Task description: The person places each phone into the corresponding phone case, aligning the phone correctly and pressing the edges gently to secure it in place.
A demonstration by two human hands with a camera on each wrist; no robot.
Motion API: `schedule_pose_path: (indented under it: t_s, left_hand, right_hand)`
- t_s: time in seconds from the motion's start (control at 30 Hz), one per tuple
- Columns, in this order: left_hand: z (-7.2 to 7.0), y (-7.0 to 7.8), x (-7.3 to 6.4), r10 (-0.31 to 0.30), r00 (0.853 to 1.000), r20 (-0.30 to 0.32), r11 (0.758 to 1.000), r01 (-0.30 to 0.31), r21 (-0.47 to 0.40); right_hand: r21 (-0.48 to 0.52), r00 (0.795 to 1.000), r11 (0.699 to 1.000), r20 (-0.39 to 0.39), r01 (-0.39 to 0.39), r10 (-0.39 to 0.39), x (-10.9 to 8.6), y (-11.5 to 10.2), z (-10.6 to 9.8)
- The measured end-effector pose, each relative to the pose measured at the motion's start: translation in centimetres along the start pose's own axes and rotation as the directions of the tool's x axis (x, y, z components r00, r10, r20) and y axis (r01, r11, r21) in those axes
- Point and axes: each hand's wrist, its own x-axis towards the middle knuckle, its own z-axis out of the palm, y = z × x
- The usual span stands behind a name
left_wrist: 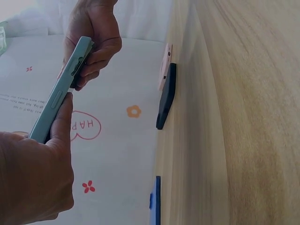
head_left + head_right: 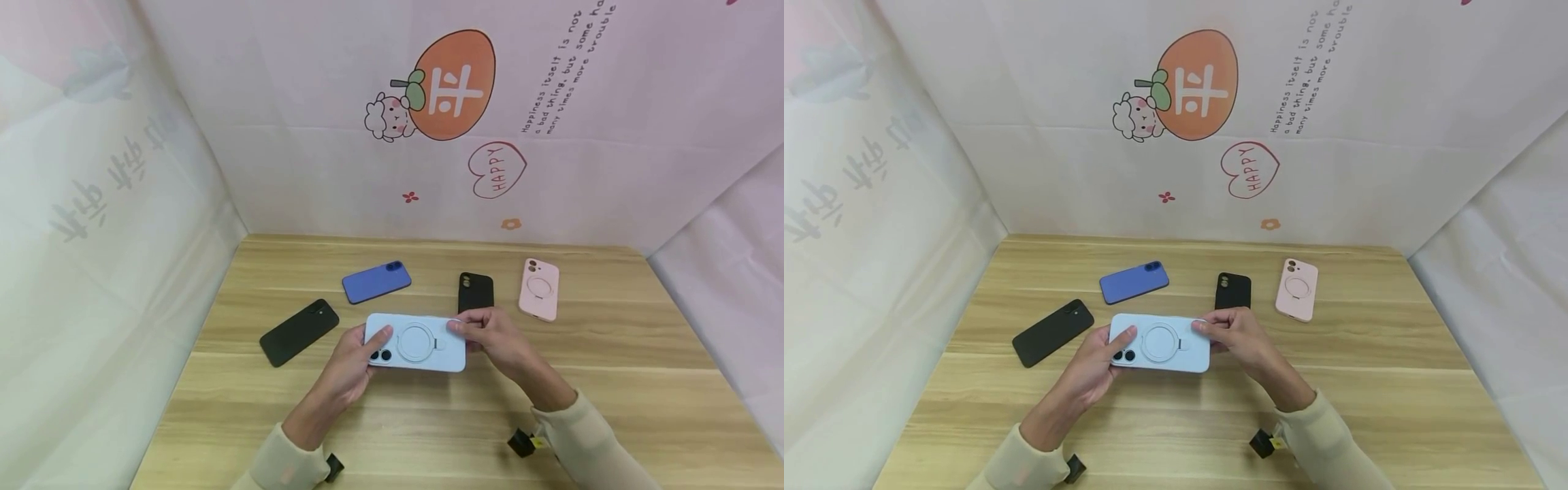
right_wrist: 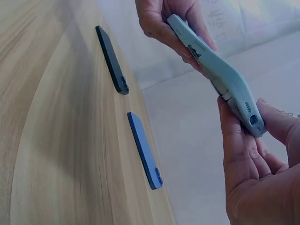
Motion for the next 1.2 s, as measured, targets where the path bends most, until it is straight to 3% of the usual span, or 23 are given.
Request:
schedule_pose_path:
  t_s: [0.43, 0.77, 0.97, 1.2]
  left_hand:
    - [0.1, -0.2, -0.3, 0.003, 1.000, 0.028, 1.000, -0.003, 0.001]
    - [0.2, -0.1, -0.4, -0.048, 0.995, 0.090, 0.999, 0.048, 0.002]
    - [0.3, -0.3, -0.3, -0.047, 0.998, 0.039, 0.999, 0.047, 0.004]
    - [0.5, 0.0, -0.3, -0.026, 0.999, -0.042, 1.000, 0.026, -0.004]
  right_hand:
    - [0.116, 0.995, 0.993, 0.098, 0.001, -0.013, 0.0, 0.5, -0.5]
    - [0.196, 0.983, 0.981, 0.175, 0.012, -0.047, 0.2, 1.1, -1.0]
    - [0.206, 0.985, 0.978, 0.167, 0.014, -0.050, 0.2, 0.9, -0.7]
    - [0.167, 0.998, 0.986, 0.053, -0.023, 0.014, 0.0, 0.2, 0.4]
